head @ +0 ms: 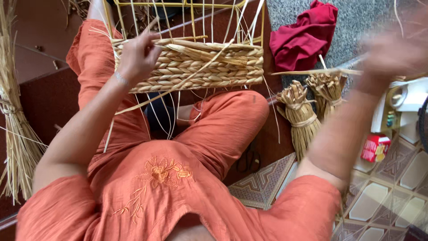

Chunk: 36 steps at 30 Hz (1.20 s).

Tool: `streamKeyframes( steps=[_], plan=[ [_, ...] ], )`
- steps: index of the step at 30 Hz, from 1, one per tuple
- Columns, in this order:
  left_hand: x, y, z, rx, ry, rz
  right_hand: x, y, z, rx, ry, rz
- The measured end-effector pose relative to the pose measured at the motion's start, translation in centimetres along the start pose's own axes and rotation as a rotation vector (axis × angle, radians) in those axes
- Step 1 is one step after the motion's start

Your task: The person weaves a basket by hand, interlacing dried plant fibers through a metal frame. They repeatedly pull and tighten the fibers to form a tight weave pattern.

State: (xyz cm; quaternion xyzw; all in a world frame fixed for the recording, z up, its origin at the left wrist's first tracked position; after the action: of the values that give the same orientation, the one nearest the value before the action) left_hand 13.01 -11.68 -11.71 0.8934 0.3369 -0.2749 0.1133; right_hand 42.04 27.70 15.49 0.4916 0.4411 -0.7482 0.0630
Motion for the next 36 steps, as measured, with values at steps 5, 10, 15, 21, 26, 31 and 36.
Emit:
streamKeyframes(
  steps=[5,10,15,21,26,31,36],
  plan=[
    [3.4,-6.3,2.3,-0.303,0.18,0.08,13.5,8.8,19.4,-0.371,-0.907,0.535],
    [3.8,-6.3,1.3,-0.035,0.082,-0.016,21.4,14.1,23.8,0.094,-0.937,0.795],
    [1.8,-2.5,-1.3,0.443,0.036,-0.206,24.2,16.2,25.2,-0.123,-0.675,0.68],
    [0.5,-0.5,-3.6,0.533,-0.054,-0.173,24.4,16.5,25.5,-0.14,-0.594,0.814],
    [0.4,0.4,-3.9,0.626,-0.029,-0.167,24.9,16.9,26.2,-0.122,-0.534,0.835],
    [3.7,-2.5,-1.1,0.481,-0.196,-0.172,25.6,18.1,26.5,-0.216,-0.482,0.749],
    [7.4,-6.5,3.5,-0.026,-0.192,0.061,23.1,18.1,24.7,-0.446,-0.512,0.493]
  ],
)
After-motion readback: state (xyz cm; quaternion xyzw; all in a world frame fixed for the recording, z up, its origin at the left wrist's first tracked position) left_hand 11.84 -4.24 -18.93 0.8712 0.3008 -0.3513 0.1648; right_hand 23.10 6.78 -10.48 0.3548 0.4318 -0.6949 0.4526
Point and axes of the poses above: each hand's wrist, its own y-axis away from the middle knuckle, its own x-axis out of the palm, z = x × y, the point moved 6 cm from there along -y, towards the middle knuckle, and after that the axes turned 4 degrees about -z, right-handed, at the moved point
